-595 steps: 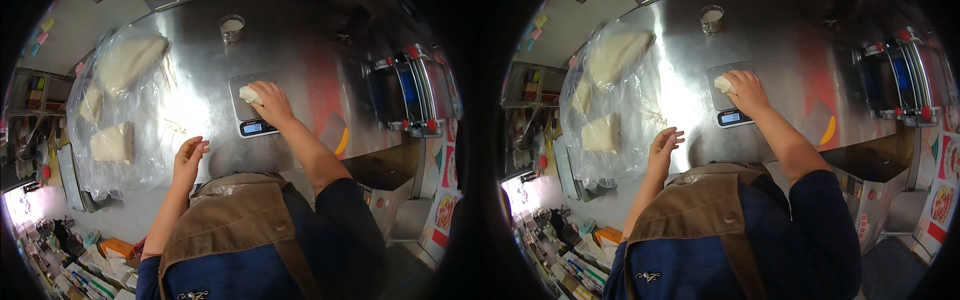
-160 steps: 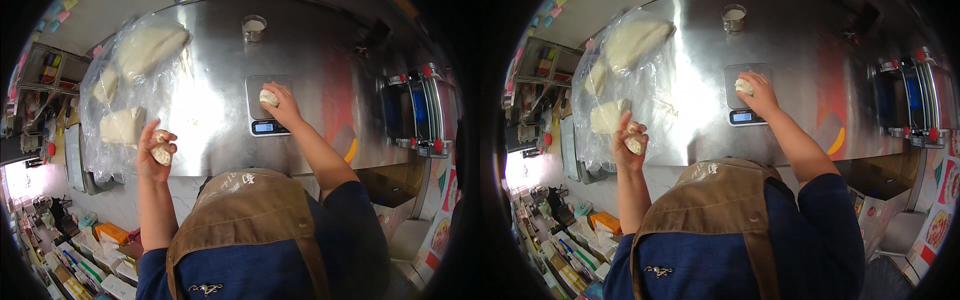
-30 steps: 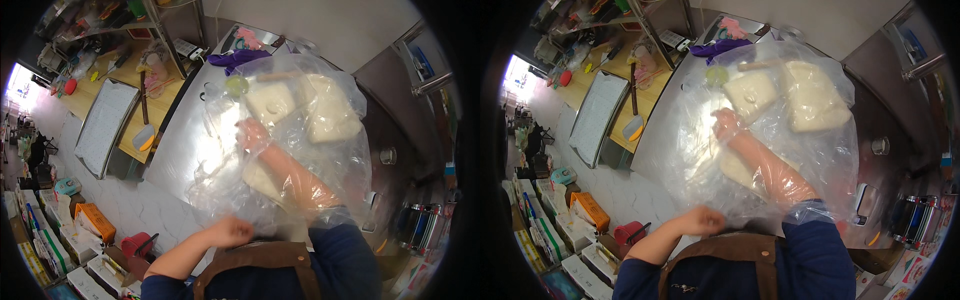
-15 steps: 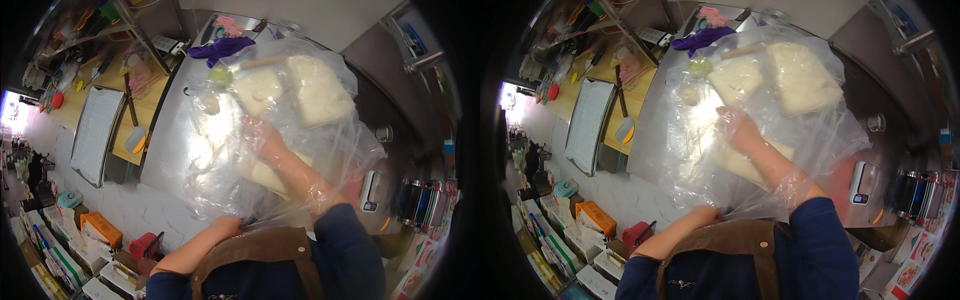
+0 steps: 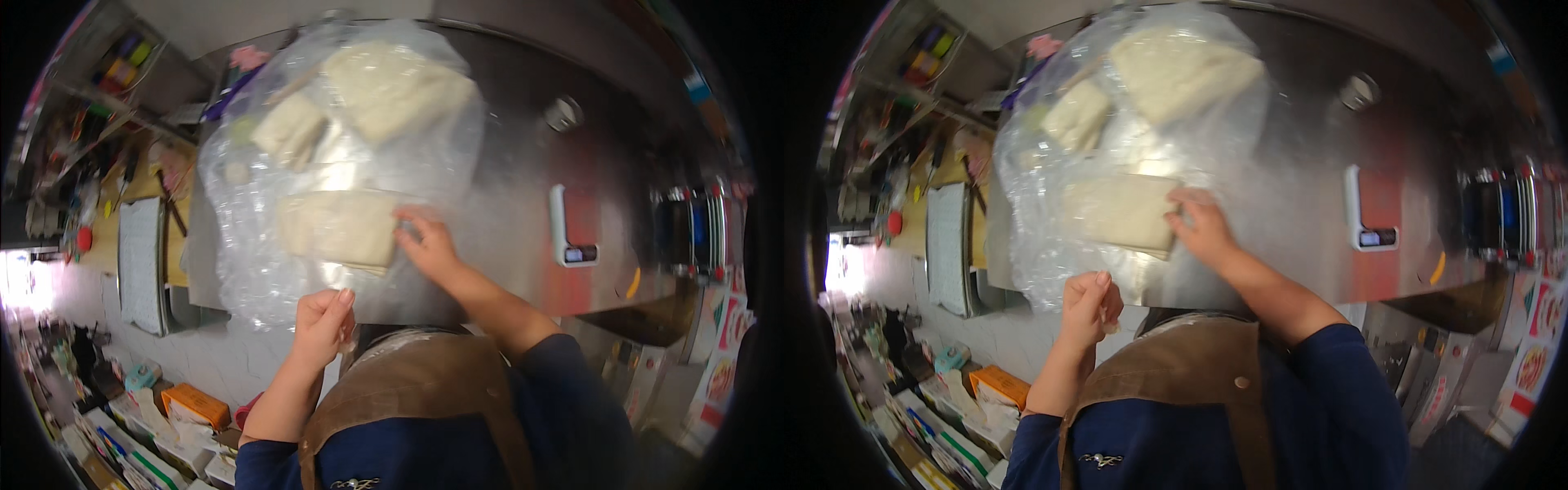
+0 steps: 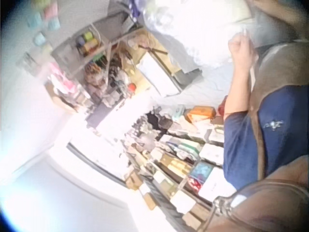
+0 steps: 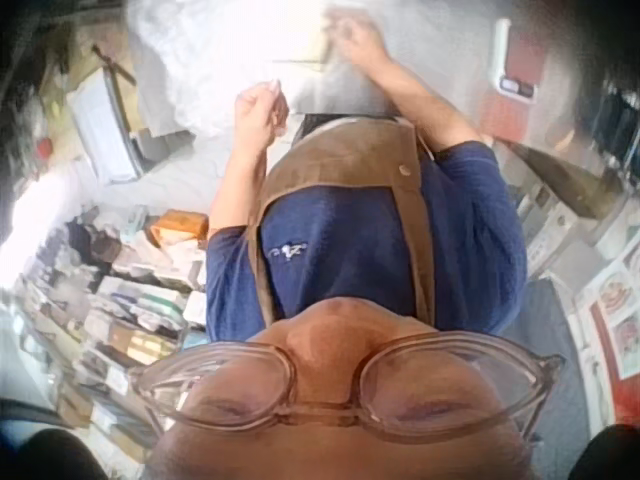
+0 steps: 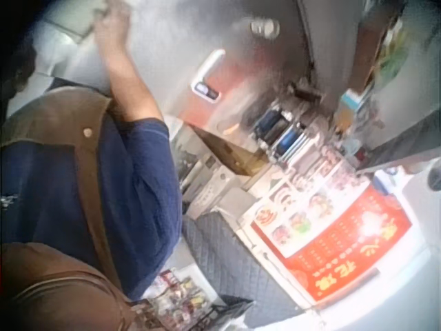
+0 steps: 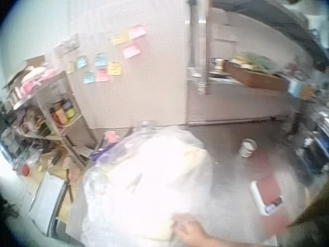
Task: The person portions dough by hand, repeatedly pinching off small pieces from a larger mass, weighing each piece on a digital scale, and adjusting the weight by adding or removing small amounts. The weighed portions are placed on a plastic sheet on the table.
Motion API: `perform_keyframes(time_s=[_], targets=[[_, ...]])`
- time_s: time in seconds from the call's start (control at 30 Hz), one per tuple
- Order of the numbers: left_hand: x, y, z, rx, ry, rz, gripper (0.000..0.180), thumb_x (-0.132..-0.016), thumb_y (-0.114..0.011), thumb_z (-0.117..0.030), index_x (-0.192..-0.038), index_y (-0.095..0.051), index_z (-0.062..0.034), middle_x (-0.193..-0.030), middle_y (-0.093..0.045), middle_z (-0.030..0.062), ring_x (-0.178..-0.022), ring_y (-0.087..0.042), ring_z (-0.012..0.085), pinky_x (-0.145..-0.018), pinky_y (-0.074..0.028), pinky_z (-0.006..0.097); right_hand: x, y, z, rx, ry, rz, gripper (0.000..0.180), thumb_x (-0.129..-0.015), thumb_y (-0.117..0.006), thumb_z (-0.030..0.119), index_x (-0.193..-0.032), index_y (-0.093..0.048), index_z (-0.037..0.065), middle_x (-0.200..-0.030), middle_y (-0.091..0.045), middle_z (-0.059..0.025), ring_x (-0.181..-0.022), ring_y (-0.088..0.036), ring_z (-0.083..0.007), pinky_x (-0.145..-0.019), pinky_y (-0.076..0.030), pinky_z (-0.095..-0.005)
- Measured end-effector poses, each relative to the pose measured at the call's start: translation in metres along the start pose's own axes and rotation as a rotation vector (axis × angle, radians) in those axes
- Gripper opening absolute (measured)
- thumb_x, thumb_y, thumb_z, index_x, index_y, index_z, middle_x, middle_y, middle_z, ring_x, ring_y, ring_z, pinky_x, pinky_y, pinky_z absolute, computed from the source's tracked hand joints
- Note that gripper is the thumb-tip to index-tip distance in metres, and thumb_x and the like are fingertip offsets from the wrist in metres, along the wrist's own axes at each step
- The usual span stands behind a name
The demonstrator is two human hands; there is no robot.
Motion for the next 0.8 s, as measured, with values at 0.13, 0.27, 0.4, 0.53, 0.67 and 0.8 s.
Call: perform_keyframes(time_s=[0.13,0.27,0.4,0.53,0.67,0.8], targets=[[-0.041,-0.102,0.04,-0.24,-0.101,-0.013,0.036,-0.102,-0.049,-0.035,-0.083,-0.055,-0.0044,-0.074,-0.055,0.0035,-0.062,-0.05,0.0114,-0.059,-0.044,0.026,0.085,-0.016,-0.002,-1.446,-0.526,0.256,0.053,-0.103,-0.04,0.049,-0.136,-0.048,0.008,-0.128,-0.058,-0.008,-0.122,-0.053,-0.0221,-0.107,-0.039,-0.0392],[-0.046,-0.217,0.066,-0.919,-0.475,0.237,0.075,-0.093,-0.042,-0.065,-0.131,-0.046,-0.0005,-0.147,-0.04,0.0208,-0.136,-0.036,0.0352,-0.11,-0.026,0.051,0.132,0.045,-0.037,-1.616,-0.714,0.046,0.072,-0.096,-0.041,0.066,-0.14,-0.042,0.01,-0.134,-0.052,-0.0087,-0.123,-0.052,-0.0225,-0.099,-0.047,-0.0389],[-0.034,-0.283,0.104,-1.339,-0.603,0.469,0.101,-0.086,-0.046,-0.071,-0.15,-0.024,0.0039,-0.157,-0.019,0.0284,-0.148,-0.012,0.0428,-0.114,-0.009,0.063,0.18,0.095,-0.069,-1.388,-0.777,-0.173,0.076,-0.093,-0.055,0.061,-0.139,-0.042,0.002,-0.13,-0.055,-0.0111,-0.117,-0.055,-0.0187,-0.091,-0.051,-0.0328],[-0.033,-0.304,0.132,-1.189,-0.548,0.466,0.104,-0.087,-0.046,-0.07,-0.149,-0.02,0.0092,-0.156,-0.008,0.0365,-0.147,-0.006,0.0489,-0.115,-0.006,0.062,0.199,0.127,-0.11,-1.035,-0.732,-0.379,0.052,-0.096,-0.057,0.053,-0.106,-0.063,0.002,-0.097,-0.065,-0.0074,-0.087,-0.061,-0.0135,-0.074,-0.05,-0.0294],[-0.062,-0.239,0.121,-0.909,-0.459,0.195,0.09,-0.089,-0.062,-0.05,-0.148,-0.026,0.0062,-0.155,-0.019,0.0312,-0.146,-0.019,0.043,-0.116,-0.019,0.051,0.187,0.145,-0.156,-0.736,-0.74,-0.342,0.047,-0.096,-0.059,0.044,-0.069,-0.061,0.007,-0.06,-0.056,-0.0009,-0.055,-0.052,-0.0119,-0.054,-0.043,-0.0296],[-0.103,-0.126,0.068,-1.077,-0.534,-0.057,0.063,-0.085,-0.075,-0.028,-0.136,-0.05,0.0003,-0.134,-0.054,0.0226,-0.127,-0.05,0.0363,-0.104,-0.04,0.042,0.152,0.175,-0.165,-0.049,-0.526,-0.294,0.04,-0.091,-0.065,0.041,-0.071,-0.061,0.006,-0.07,-0.062,-0.005,-0.064,-0.057,-0.0194,-0.06,-0.045,-0.0361]])
Point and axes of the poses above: each hand's wrist, its own x-axis away from the middle knuckle, its own y-axis out of the back of the hand, z = x × y, the point moved 9 cm from there along -x, towards the middle knuckle
